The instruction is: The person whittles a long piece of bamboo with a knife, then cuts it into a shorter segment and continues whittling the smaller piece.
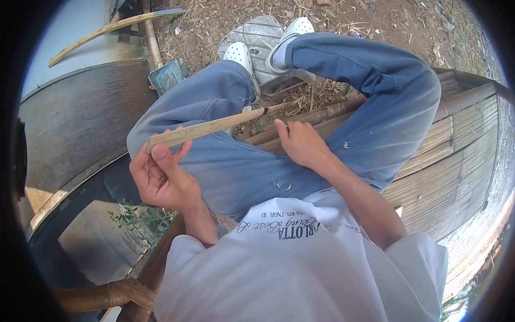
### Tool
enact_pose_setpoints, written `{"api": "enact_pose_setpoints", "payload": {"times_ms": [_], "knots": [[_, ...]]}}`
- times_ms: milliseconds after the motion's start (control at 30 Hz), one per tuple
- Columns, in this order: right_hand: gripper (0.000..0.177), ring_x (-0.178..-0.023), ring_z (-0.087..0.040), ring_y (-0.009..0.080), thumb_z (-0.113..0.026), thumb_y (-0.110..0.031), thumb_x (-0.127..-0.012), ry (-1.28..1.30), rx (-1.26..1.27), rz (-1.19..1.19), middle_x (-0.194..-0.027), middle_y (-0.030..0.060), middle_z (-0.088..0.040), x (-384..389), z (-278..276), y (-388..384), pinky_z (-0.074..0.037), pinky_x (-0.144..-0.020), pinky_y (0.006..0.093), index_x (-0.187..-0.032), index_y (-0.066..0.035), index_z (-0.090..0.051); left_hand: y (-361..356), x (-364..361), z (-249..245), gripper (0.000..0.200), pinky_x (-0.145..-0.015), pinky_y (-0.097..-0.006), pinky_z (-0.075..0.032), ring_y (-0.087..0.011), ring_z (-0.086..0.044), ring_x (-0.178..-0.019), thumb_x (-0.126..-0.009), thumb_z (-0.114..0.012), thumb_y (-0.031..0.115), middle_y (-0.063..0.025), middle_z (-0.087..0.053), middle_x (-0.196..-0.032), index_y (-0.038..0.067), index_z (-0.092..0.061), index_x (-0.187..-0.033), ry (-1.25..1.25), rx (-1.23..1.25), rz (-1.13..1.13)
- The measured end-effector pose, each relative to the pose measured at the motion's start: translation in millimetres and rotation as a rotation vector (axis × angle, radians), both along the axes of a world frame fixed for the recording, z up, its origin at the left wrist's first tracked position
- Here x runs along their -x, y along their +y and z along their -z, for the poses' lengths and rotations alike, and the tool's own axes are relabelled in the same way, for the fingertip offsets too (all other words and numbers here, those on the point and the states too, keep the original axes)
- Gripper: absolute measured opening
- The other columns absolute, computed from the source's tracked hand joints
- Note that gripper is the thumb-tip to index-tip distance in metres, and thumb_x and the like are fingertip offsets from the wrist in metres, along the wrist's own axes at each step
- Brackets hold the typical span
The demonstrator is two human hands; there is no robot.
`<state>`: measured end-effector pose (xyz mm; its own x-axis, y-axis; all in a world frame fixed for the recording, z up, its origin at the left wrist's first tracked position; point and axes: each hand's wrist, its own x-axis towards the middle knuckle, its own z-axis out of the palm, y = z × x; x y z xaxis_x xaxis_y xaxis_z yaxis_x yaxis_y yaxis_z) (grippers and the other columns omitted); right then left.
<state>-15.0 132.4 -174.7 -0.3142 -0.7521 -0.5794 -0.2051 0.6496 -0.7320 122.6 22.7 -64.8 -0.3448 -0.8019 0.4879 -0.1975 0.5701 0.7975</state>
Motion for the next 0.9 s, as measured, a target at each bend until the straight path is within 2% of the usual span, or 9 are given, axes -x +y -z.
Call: {"api": "enact_pose_setpoints", "payload": {"times_ms": [100,233,467,567,633,767,833,867,900], "knots": [[0.057,-0.079,-0.060,0.0497,-0.039,-0.039,-0.100,-0.146,0.042,0.022,-0.075,0.0315,-0.061,11.2,-28.6,-3.6,-0.046,-0.074,0.0515,-0.075,0.008,-0.060,-1.5,0.9,0.6,0.020,-0.063,-0.0336,-0.064,-0.0276,-0.070,-0.080,-0.092,-0.061,0.004,-0.0211,-0.062,-0.090,-0.009,-0.049,-0.102,0.027,-0.012,0.042],[0.046,-0.059,-0.057,0.0483,-0.048,-0.033,-0.098,-0.220,0.468,0.039,-0.058,0.0281,-0.056,-5.5,-107.9,-10.7,-0.046,-0.058,0.0503,-0.077,0.007,-0.056,0.7,7.1,-3.0,0.017,-0.063,-0.0331,-0.064,-0.0240,-0.069,-0.078,-0.091,-0.062,0.002,-0.0190,-0.061,-0.090,-0.006,-0.049,-0.099,0.020,-0.032,-0.010],[0.043,-0.049,-0.055,0.0442,-0.050,-0.032,-0.097,-0.272,0.541,0.057,-0.053,0.0251,-0.054,-15.7,-105.0,-16.0,-0.044,-0.050,0.0487,-0.074,0.003,-0.052,3.4,11.8,-6.3,0.016,-0.063,-0.0334,-0.064,-0.0206,-0.067,-0.078,-0.090,-0.062,0.000,-0.0160,-0.059,-0.089,-0.005,-0.048,-0.097,0.033,-0.074,-0.047],[0.043,-0.051,-0.055,0.0456,-0.050,-0.032,-0.097,-0.236,0.523,0.048,-0.053,0.0255,-0.054,-17.9,-100.0,-19.8,-0.044,-0.052,0.0499,-0.075,0.004,-0.052,-3.3,6.8,-0.8,0.017,-0.062,-0.0331,-0.064,-0.0209,-0.067,-0.077,-0.090,-0.063,0.001,-0.0161,-0.059,-0.090,-0.005,-0.047,-0.096,0.043,-0.034,-0.048],[0.044,-0.058,-0.056,0.0483,-0.048,-0.033,-0.098,-0.131,0.385,0.060,-0.057,0.0276,-0.055,-18.6,-86.2,-20.7,-0.045,-0.058,0.0526,-0.074,0.004,-0.054,-4.0,7.2,-2.1,0.018,-0.060,-0.0327,-0.064,-0.0211,-0.067,-0.077,-0.090,-0.063,0.001,-0.0160,-0.059,-0.090,-0.006,-0.048,-0.096,0.043,-0.035,-0.102],[0.058,-0.083,-0.059,0.0523,-0.038,-0.040,-0.100,0.035,0.057,0.040,-0.077,0.0362,-0.060,-10.3,25.2,-6.1,-0.047,-0.080,0.0535,-0.081,0.008,-0.063,-2.9,4.9,0.5,0.019,-0.058,-0.0321,-0.064,-0.0219,-0.068,-0.077,-0.090,-0.064,0.002,-0.0159,-0.059,-0.089,-0.007,-0.048,-0.094,0.051,-0.004,-0.108],[0.059,-0.083,-0.059,0.0508,-0.036,-0.042,-0.100,0.019,-0.001,0.035,-0.079,0.0336,-0.061,-0.8,51.8,-3.9,-0.045,-0.080,0.0539,-0.080,0.007,-0.062,-2.8,7.3,1.5,0.019,-0.058,-0.0318,-0.064,-0.0218,-0.068,-0.077,-0.090,-0.064,0.002,-0.0160,-0.059,-0.089,-0.007,-0.048,-0.094,0.060,0.001,-0.104],[0.060,-0.083,-0.059,0.0492,-0.035,-0.043,-0.100,-0.007,-0.061,0.021,-0.080,0.0309,-0.062,0.4,59.6,-0.5,-0.044,-0.079,0.0543,-0.078,0.006,-0.060,-2.7,8.4,1.8,0.019,-0.058,-0.0315,-0.064,-0.0218,-0.068,-0.076,-0.090,-0.064,0.003,-0.0161,-0.059,-0.089,-0.007,-0.048,-0.094,0.061,0.005,-0.110],[0.059,-0.085,-0.061,0.0487,-0.036,-0.040,-0.100,-0.009,0.014,-0.036,-0.080,0.0317,-0.063,6.0,24.4,-8.7,-0.048,-0.082,0.0509,-0.082,0.007,-0.065,-2.1,9.0,0.8,0.019,-0.058,-0.0315,-0.064,-0.0218,-0.068,-0.076,-0.090,-0.064,0.003,-0.0161,-0.059,-0.089,-0.007,-0.048,-0.094,0.058,-0.007,-0.109]]}}
